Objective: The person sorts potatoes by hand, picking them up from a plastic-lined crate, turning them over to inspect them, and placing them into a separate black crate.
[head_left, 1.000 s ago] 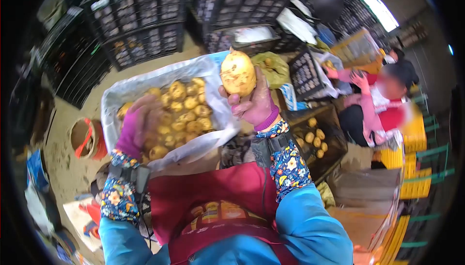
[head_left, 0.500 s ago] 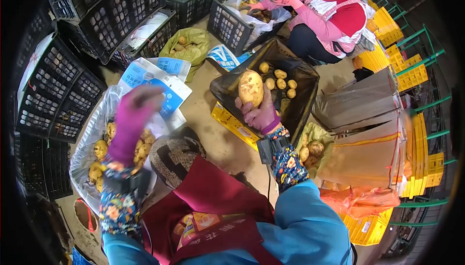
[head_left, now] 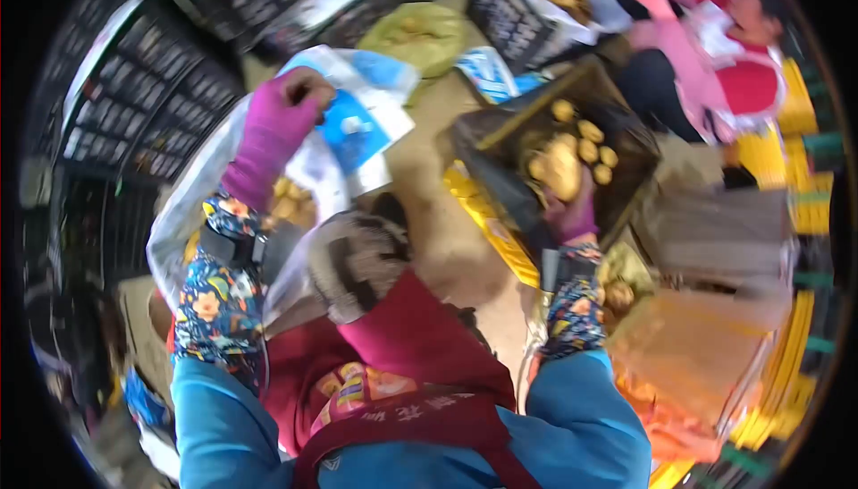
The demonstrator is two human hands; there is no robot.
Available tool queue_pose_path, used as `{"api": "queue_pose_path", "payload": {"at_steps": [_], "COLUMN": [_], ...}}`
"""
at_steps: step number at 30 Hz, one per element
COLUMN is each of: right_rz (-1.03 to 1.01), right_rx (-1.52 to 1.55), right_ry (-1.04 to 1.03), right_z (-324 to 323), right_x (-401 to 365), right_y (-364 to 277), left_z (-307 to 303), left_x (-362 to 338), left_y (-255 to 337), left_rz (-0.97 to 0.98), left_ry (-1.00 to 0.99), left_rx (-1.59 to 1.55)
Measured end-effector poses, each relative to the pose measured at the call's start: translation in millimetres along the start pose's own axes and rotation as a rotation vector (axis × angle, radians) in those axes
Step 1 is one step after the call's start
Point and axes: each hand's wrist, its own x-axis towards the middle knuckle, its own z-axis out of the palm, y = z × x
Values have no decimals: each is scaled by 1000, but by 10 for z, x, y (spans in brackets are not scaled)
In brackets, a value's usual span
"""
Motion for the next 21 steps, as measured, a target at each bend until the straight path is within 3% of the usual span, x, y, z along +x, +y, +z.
{"api": "queue_pose_path", "payload": {"at_steps": [1, 2, 6, 7, 9, 11, 12, 13, 14, 16, 17, 18, 19, 20, 21], "right_rz": [-263, -408, 288, 395, 488, 361, 183, 266, 223, -503, -616, -558, -230, -342, -201], "right_rx": [-629, -945, -1059, -1239, -1881, -2347, -2430, -1709, -996, -1294, -1564, -1428, -1252, -1309, -1398], "right_ry": [43, 92, 499, 502, 292, 71, 69, 252, 467, -93, -486, -667, -815, -1049, -1248], "right_z": [-403, -771, -1630, -1691, -1696, -1471, -1299, -533, 352, 1692, 2513, 3186, 3848, 4060, 4495], "right_x": [-34, -79, -53, 4, 186, 563, 828, 1047, 1249, 1522, 1599, 1555, 1388, 1528, 1405], "right_y": [191, 328, 508, 507, 453, 319, 250, -32, -343, -444, -544, -387, -210, 280, 586], "left_z": [-406, -760, -1460, -1494, -1551, -1601, -1601, -1627, -1628, -1619, -1679, -1695, -1733, -1773, -1807], "left_x": [-153, -378, -1642, -1899, -2307, -2500, -2582, -2644, -2680, -2658, -2589, -2565, -2539, -2524, -2535], "left_y": [-213, -444, -1297, -1284, -1218, -1202, -1196, -1209, -1201, -1137, -1030, -989, -979, -980, -997], "left_rz": [-82, -163, -396, -498, -687, -712, -714, -736, -703, -632, -521, -449, -376, -303, -320], "left_ry": [61, 125, 100, 138, 203, 302, 352, 354, 386, 454, 418, 408, 399, 389, 409], "left_rx": [9, 6, -46, -52, -79, -142, -173, -213, -233, -274, -304, -301, -294, -281, -311]}}
